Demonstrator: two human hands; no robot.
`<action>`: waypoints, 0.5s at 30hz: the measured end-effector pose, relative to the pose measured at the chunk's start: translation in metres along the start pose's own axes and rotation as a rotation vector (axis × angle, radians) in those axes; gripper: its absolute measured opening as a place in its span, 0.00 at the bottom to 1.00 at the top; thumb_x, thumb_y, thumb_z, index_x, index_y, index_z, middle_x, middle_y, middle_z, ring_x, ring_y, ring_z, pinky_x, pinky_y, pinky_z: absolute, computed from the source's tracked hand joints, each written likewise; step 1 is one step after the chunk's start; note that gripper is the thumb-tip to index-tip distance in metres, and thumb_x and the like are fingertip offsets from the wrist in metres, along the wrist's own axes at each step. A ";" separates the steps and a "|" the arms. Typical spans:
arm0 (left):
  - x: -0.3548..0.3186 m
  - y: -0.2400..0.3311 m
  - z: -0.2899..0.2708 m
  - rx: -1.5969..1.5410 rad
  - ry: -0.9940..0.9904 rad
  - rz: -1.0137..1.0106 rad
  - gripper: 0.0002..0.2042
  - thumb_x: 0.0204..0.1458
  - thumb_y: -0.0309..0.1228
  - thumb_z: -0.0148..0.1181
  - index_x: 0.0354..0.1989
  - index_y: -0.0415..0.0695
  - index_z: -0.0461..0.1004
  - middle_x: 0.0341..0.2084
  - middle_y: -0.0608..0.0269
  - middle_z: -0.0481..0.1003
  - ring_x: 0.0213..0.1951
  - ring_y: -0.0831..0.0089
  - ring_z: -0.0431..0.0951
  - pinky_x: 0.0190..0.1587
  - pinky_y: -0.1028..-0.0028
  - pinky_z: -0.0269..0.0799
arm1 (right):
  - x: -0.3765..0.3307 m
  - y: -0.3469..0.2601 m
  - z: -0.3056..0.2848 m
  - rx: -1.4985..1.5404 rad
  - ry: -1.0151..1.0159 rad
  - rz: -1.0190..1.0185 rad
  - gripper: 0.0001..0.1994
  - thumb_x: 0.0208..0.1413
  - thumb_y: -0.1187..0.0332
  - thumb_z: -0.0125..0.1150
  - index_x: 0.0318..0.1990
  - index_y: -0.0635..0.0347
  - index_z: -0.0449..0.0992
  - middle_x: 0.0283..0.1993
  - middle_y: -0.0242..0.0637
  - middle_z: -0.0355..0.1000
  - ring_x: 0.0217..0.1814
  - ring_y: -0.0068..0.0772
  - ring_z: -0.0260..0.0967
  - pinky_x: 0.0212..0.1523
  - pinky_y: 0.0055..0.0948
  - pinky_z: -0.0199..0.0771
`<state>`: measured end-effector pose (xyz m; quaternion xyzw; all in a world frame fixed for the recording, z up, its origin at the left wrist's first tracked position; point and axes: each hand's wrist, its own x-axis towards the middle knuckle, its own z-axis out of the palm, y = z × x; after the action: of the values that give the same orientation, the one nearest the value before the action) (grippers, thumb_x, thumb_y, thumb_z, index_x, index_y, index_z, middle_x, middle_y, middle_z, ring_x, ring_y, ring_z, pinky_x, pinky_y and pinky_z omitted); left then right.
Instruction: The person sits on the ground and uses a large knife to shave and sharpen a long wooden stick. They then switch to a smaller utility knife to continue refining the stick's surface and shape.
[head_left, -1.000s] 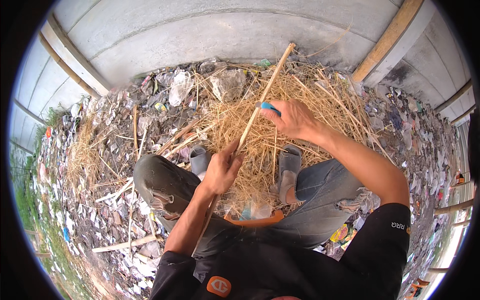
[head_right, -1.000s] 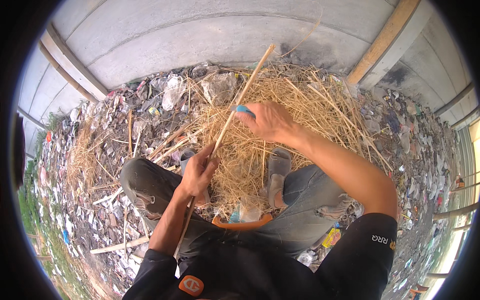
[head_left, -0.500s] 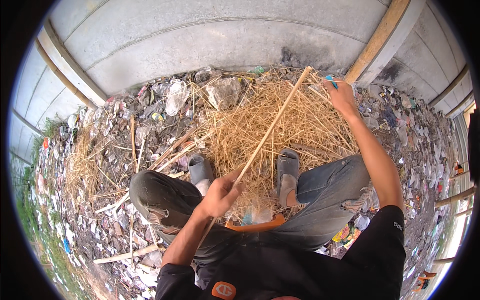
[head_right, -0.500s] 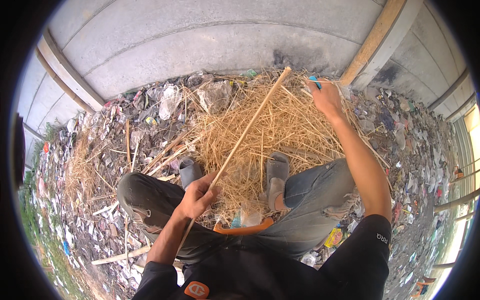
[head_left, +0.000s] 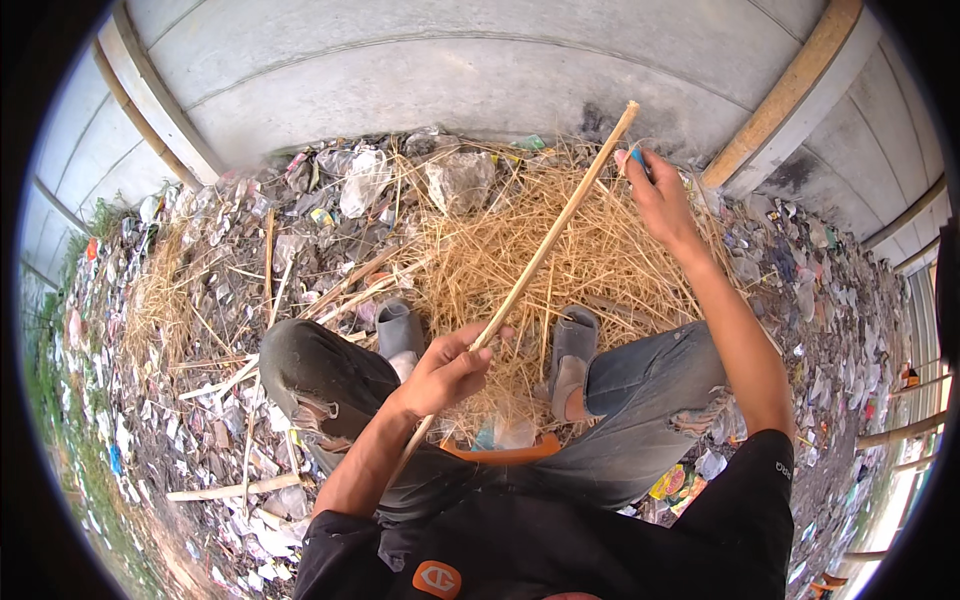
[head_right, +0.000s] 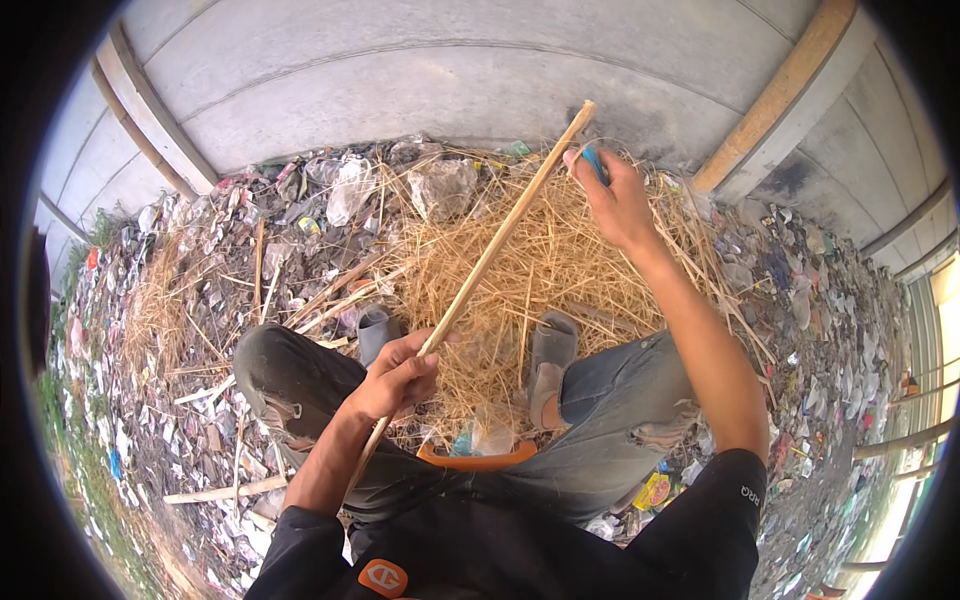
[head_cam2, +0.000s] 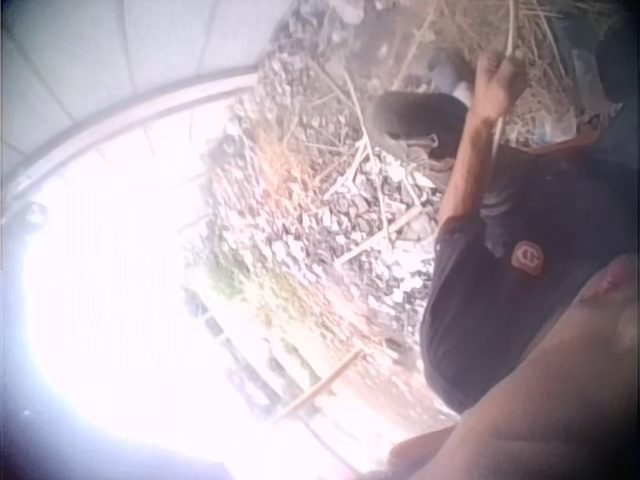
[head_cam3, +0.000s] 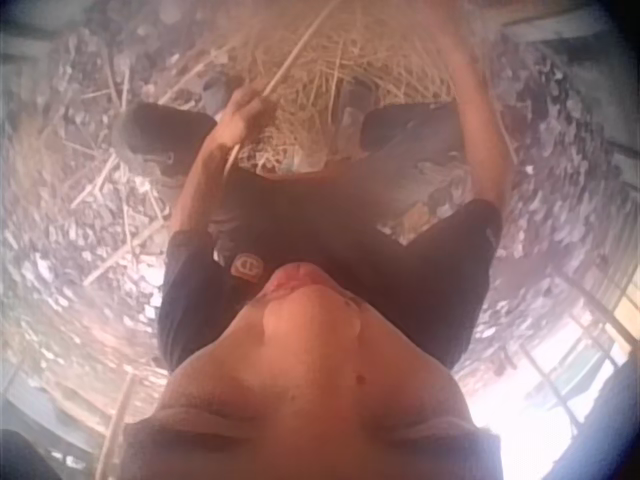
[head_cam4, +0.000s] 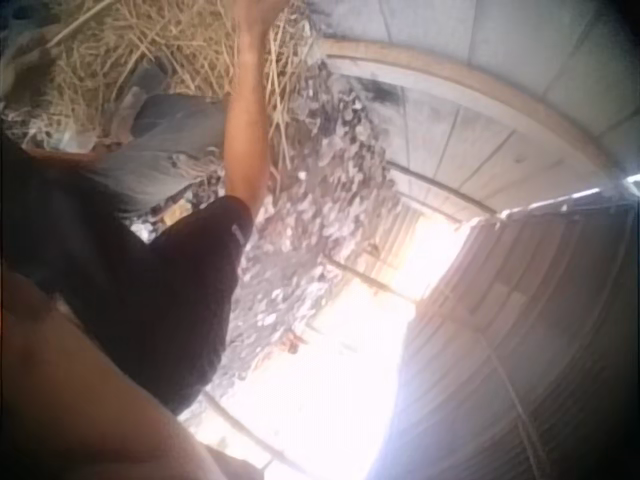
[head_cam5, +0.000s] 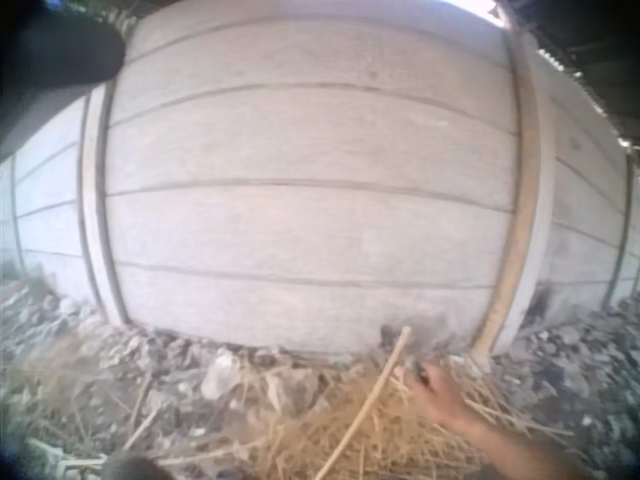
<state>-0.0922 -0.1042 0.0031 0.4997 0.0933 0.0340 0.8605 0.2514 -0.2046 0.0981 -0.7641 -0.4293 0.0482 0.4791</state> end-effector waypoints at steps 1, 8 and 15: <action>0.001 0.000 -0.001 -0.028 0.002 0.012 0.19 0.67 0.33 0.50 0.64 0.40 0.66 0.14 0.79 0.54 0.14 0.86 0.52 0.19 0.80 0.46 | 0.000 -0.004 0.003 -0.050 -0.009 -0.024 0.24 0.65 0.45 0.55 0.40 0.62 0.78 0.24 0.28 0.63 0.25 0.24 0.55 0.29 0.32 0.57; 0.003 0.010 -0.004 -0.151 0.061 0.077 0.20 0.69 0.35 0.49 0.65 0.42 0.66 0.13 0.80 0.52 0.13 0.86 0.49 0.17 0.81 0.45 | -0.003 -0.008 0.001 -0.499 -0.869 0.324 0.27 0.66 0.45 0.51 0.49 0.64 0.78 0.35 0.42 0.78 0.33 0.38 0.74 0.40 0.37 0.73; 0.007 0.013 0.000 -0.148 0.069 0.087 0.19 0.69 0.36 0.49 0.64 0.42 0.66 0.12 0.80 0.51 0.12 0.86 0.47 0.17 0.81 0.44 | -0.020 0.024 0.002 -0.761 -0.494 0.099 0.27 0.67 0.46 0.51 0.51 0.64 0.78 0.27 0.44 0.76 0.27 0.40 0.74 0.31 0.39 0.72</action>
<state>-0.0848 -0.0966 0.0130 0.4369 0.0983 0.0951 0.8890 0.2523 -0.2215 0.0722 -0.8710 -0.4809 0.0905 0.0446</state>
